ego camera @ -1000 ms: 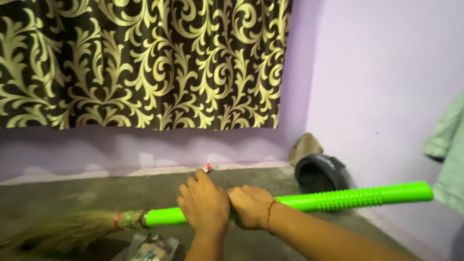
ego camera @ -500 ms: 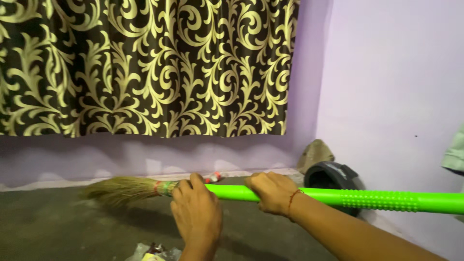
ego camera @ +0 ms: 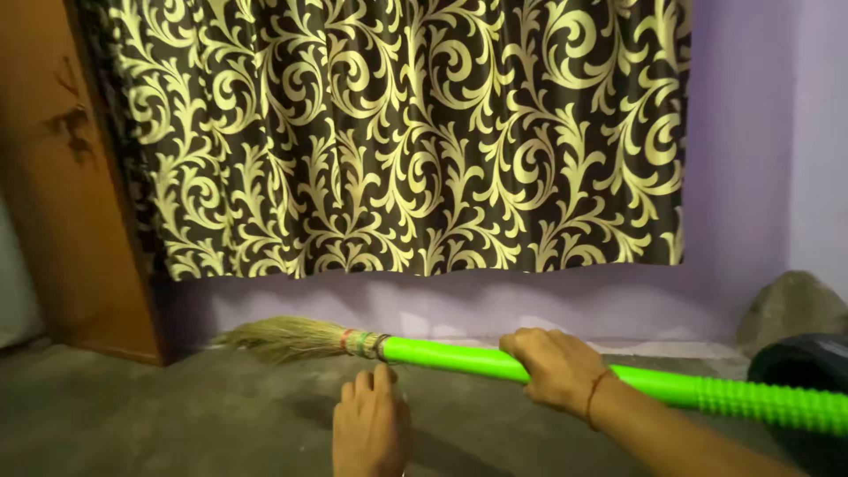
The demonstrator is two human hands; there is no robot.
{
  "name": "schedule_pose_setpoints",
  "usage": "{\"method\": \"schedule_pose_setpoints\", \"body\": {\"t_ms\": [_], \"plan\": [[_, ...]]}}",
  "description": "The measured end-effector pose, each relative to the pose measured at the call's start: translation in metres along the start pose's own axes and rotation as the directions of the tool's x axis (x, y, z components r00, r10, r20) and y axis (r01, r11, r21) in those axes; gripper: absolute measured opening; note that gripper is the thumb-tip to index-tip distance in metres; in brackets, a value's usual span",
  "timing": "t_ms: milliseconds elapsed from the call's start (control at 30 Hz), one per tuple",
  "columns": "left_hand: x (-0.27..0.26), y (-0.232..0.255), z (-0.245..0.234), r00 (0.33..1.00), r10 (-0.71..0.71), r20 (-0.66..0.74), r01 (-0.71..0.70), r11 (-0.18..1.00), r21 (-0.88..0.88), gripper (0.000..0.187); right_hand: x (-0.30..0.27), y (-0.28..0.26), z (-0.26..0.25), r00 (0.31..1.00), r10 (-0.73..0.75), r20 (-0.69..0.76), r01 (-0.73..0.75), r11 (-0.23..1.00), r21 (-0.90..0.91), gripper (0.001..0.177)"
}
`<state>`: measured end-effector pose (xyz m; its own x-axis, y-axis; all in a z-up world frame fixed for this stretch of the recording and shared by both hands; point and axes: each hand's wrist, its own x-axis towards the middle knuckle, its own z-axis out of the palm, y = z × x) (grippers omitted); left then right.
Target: The person folds a green shirt, moves a broom and a plastic bottle, and then places a black helmet onto a shelf inside a closet.
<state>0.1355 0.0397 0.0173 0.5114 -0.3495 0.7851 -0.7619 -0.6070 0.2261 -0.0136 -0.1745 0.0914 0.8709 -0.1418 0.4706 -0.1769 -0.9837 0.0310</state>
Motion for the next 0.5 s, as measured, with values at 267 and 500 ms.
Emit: {"method": "schedule_pose_setpoints", "body": {"t_ms": [267,500], "plan": [[0.052,0.026,-0.006,0.97,0.213,0.114,-0.219,0.975,0.044,0.038,-0.009,-0.012,0.011,0.981,-0.063,-0.182,0.093,0.982,0.162,0.048],[0.117,0.095,-0.029,0.522,0.313,0.793,-0.569,0.821,0.051,0.066,-0.025,-0.015,-0.02,0.995,-0.02,-0.1,0.04,0.979,0.198,0.03]]}}
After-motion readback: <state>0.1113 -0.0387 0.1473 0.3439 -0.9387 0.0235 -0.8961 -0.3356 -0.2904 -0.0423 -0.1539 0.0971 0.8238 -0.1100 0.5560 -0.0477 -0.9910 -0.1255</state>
